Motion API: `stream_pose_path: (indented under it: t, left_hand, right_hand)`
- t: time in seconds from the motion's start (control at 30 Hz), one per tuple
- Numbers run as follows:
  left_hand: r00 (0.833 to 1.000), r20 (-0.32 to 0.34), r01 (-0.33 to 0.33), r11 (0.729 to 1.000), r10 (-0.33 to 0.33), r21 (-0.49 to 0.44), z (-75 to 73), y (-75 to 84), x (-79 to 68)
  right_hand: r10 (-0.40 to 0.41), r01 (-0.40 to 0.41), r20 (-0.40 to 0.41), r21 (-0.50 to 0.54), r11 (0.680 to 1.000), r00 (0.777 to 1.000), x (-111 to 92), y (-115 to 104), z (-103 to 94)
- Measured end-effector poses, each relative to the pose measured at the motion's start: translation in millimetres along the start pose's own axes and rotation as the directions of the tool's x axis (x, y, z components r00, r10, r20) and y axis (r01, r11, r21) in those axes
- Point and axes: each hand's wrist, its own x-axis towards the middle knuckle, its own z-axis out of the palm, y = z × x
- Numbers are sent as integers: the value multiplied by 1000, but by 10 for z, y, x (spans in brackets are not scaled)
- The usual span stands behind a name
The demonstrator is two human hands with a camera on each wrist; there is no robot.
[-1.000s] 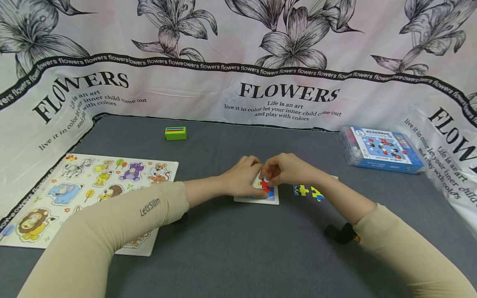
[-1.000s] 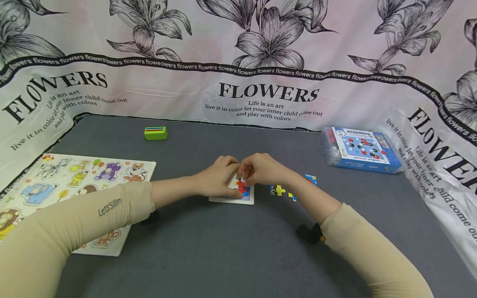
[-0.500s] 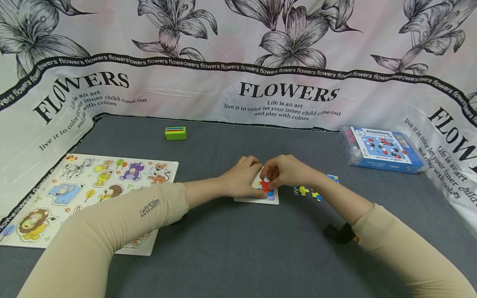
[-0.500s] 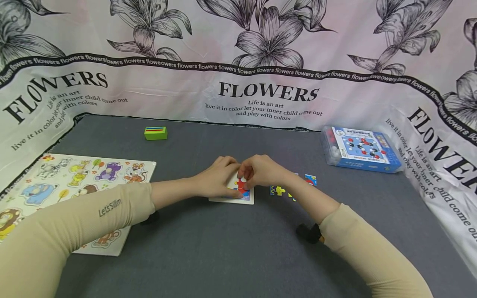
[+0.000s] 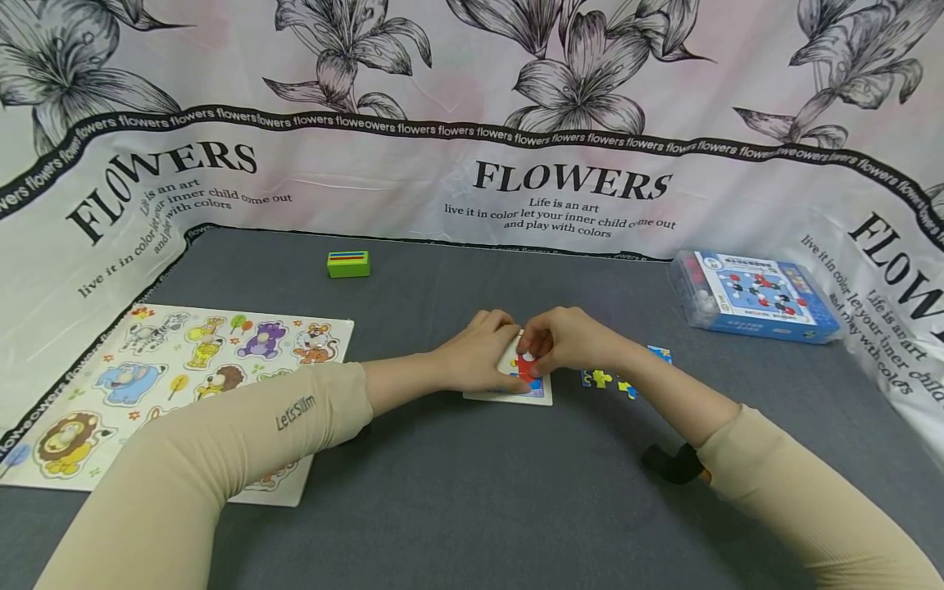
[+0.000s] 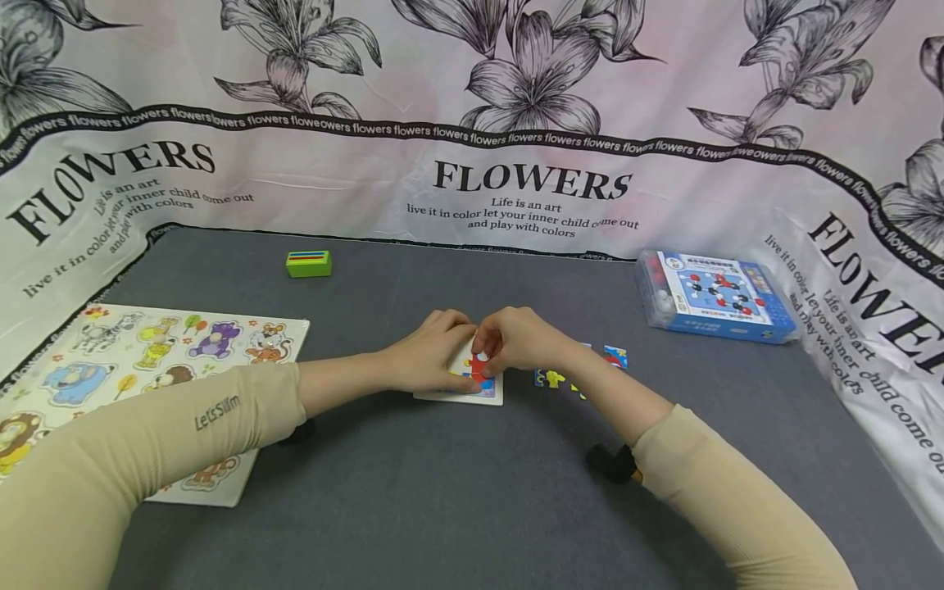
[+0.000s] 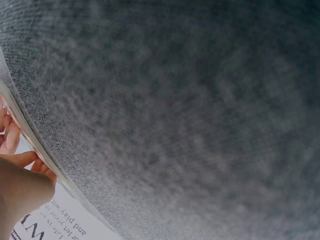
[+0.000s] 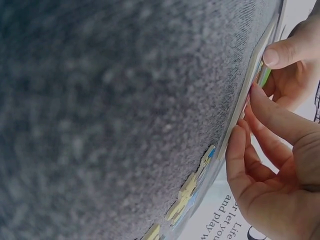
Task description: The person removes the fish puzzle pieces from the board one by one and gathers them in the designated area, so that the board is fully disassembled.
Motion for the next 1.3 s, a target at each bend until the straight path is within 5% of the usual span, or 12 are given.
stream_pose_path:
  t: [0.5, 1.3]
  left_hand:
    - [1000, -4, -8, 1000, 8, 10, -32, 10, -1]
    - [1000, -2, 5, 1000, -5, 28, -57, 18, 46]
  right_hand:
    - [-29, 29, -27, 10, 1000, 999, 16, 8, -15]
    - [-39, 31, 50, 161, 986, 998, -3, 42, -171]
